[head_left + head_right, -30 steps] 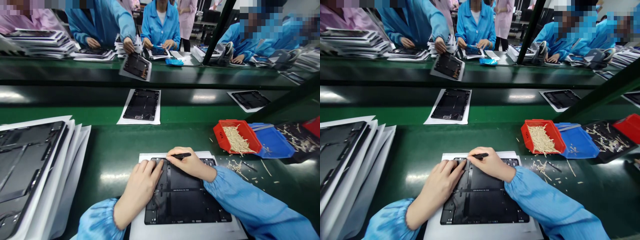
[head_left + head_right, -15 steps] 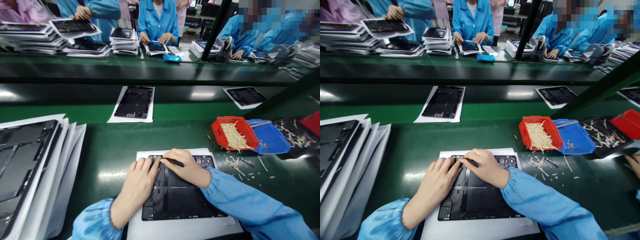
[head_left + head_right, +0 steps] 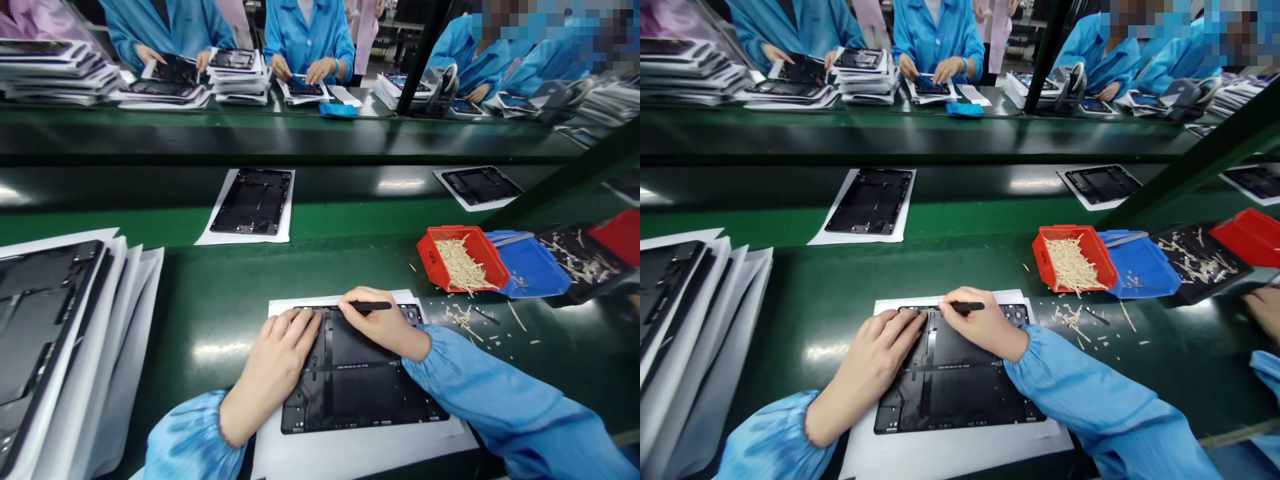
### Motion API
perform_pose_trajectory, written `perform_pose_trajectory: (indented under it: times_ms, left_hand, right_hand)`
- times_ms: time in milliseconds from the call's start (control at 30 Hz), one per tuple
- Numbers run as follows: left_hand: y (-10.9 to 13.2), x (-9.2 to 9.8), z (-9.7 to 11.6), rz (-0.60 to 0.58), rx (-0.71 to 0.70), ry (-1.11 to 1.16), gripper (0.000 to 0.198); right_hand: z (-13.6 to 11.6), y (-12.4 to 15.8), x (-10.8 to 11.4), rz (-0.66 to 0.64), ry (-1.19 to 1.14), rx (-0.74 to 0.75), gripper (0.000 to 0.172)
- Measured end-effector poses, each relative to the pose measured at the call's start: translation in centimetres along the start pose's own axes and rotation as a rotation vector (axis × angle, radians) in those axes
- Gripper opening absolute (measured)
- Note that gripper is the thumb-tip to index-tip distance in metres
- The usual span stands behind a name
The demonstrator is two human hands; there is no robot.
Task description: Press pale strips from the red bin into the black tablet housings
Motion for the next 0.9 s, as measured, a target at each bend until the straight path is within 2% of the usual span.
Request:
perform_pose_trajectory:
  times_ms: [200, 600, 900]
  left_hand:
    - [0.2, -0.3, 0.1, -0.037, -0.048, 0.036, 0.046]
    - [-0.1, -1.2, -0.5, -0.108, 0.005, 0.126, 0.045]
    - [-0.4, -1.5, -0.6, -0.161, 0.017, 0.136, 0.051]
  right_hand:
    - [0.2, -0.1, -0.4, 0.003, -0.040, -0.020, 0.012]
    - [1.4, 0.1, -1.0, 0.012, -0.101, -0.151, 0.016]
    - [1.2, 0.0, -0.7, 0.050, -0.073, -0.097, 0.014]
Point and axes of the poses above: each hand's wrist, its own y-axis away from the middle knuckle, its own x-axis out of the back of the hand, z = x × y, the point moved 7 cm from there along -y, towards the middle knuckle, and after that the axes turned 3 degrees about y, right-handed, at the moved point
